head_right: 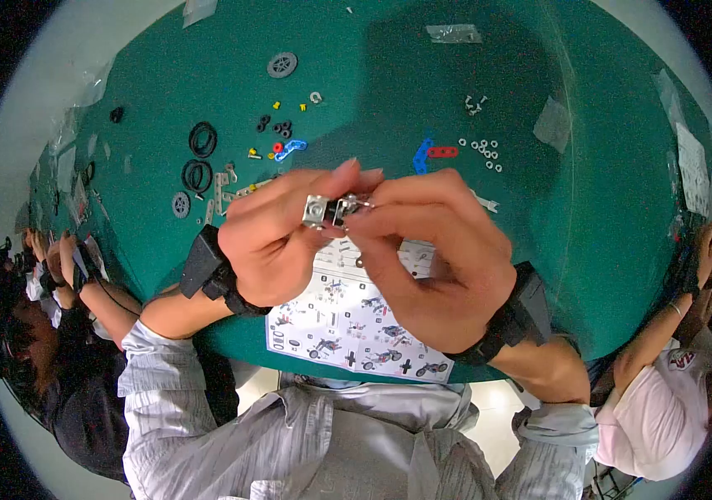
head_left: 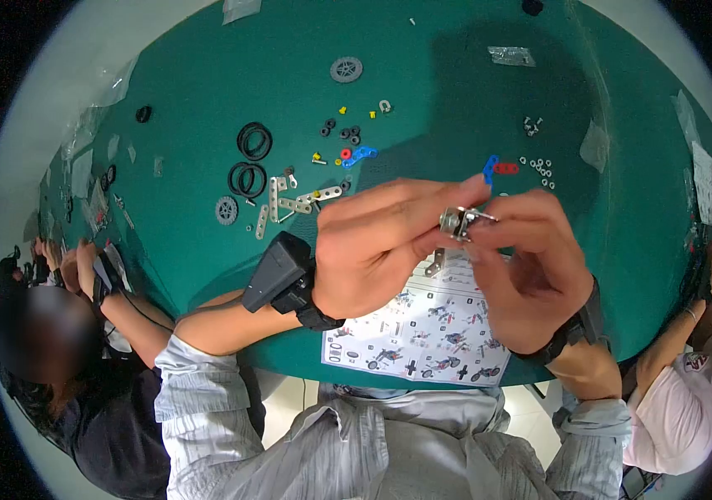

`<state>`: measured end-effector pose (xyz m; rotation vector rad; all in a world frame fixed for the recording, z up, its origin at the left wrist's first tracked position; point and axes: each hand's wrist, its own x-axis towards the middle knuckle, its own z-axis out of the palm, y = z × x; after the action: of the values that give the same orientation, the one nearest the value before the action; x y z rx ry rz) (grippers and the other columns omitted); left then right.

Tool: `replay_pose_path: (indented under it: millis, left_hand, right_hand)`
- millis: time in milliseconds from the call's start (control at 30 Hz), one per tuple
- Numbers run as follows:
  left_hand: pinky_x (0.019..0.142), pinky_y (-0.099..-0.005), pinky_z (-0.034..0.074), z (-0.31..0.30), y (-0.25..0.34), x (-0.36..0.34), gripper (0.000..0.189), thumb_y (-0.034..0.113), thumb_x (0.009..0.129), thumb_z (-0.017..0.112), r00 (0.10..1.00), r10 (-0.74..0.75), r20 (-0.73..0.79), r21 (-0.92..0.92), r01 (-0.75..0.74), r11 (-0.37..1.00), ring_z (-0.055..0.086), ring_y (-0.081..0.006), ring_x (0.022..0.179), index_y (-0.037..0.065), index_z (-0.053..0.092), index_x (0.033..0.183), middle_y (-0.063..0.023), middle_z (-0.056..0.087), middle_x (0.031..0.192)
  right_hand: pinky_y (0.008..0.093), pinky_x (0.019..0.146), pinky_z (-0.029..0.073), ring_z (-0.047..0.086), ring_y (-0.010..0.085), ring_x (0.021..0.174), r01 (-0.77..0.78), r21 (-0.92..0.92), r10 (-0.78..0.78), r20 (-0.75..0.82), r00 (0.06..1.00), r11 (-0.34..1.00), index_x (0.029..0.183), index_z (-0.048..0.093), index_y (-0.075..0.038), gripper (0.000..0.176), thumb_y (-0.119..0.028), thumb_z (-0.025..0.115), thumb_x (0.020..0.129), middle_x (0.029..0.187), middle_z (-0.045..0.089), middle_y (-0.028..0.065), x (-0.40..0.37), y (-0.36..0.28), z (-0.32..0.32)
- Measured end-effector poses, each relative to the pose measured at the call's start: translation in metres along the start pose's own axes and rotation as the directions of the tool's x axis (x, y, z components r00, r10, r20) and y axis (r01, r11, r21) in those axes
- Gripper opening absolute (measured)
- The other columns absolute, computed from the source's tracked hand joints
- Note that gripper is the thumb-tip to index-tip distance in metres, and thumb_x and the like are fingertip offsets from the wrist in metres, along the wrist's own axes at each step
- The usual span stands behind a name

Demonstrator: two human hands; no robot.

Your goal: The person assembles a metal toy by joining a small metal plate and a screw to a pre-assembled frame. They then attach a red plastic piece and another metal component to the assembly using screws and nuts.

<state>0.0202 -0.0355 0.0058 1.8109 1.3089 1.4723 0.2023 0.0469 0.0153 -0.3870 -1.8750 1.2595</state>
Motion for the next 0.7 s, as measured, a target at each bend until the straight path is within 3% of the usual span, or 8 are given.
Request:
replay_pose_path:
  millis: [200,300,400,533,700]
  left_hand:
    - [0.090,-0.0421,0.057,-0.005,-0.009,0.001,0.049,-0.017,0.079,0.047,0.985,0.170,0.025,0.050,-0.171,0.984,0.071,-0.0362,0.104,-0.008,0.061,0.126,-0.0254,0.069,0.116]
    - [0.090,-0.0422,0.057,-0.005,-0.011,0.001,0.048,-0.017,0.080,0.048,0.986,0.166,0.030,0.045,-0.168,0.985,0.071,-0.0365,0.104,-0.007,0.061,0.125,-0.0252,0.069,0.116]
    - [0.088,-0.0423,0.057,-0.007,-0.010,0.001,0.045,-0.014,0.082,0.051,0.986,0.155,0.054,0.073,-0.159,0.985,0.071,-0.0361,0.103,-0.007,0.061,0.125,-0.0251,0.070,0.115]
    - [0.085,-0.0412,0.058,-0.005,-0.007,0.001,0.040,-0.012,0.083,0.054,0.986,0.162,0.047,0.081,-0.165,0.983,0.071,-0.0354,0.101,-0.008,0.062,0.123,-0.0252,0.069,0.115]
    - [0.083,-0.0400,0.059,-0.006,-0.007,0.002,0.036,-0.010,0.084,0.059,0.980,0.192,0.056,0.068,-0.196,0.978,0.072,-0.0354,0.100,-0.009,0.063,0.120,-0.0261,0.070,0.114]
  right_hand:
    - [0.0314,0.068,0.048,0.065,0.0188,0.076,0.144,-0.060,-0.144,0.001,0.990,0.988,0.096,0.070,0.000,0.032,0.016,0.077,0.068,0.100,0.070,0.0144,0.002,0.002,-0.002]
    - [0.0306,0.068,0.048,0.066,0.0193,0.072,0.094,0.062,-0.085,-0.131,0.988,0.994,0.096,0.069,0.001,0.034,0.016,0.078,0.067,0.098,0.072,0.0145,-0.006,0.004,0.007]
    - [0.0302,0.068,0.048,0.067,0.0196,0.073,0.100,0.050,-0.089,-0.189,0.978,0.994,0.096,0.066,0.001,0.035,0.017,0.077,0.067,0.097,0.072,0.0152,-0.007,0.002,0.011]
    - [0.0271,0.067,0.049,0.069,0.0200,0.076,0.180,0.045,-0.170,-0.172,0.970,0.983,0.094,0.062,-0.001,0.036,0.019,0.076,0.068,0.095,0.073,0.0174,-0.002,0.003,0.009]
    - [0.0268,0.068,0.053,0.070,0.0222,0.080,0.137,0.158,-0.104,-0.202,0.974,0.978,0.097,0.053,-0.001,0.043,0.023,0.075,0.068,0.093,0.071,0.0206,-0.003,-0.001,0.014]
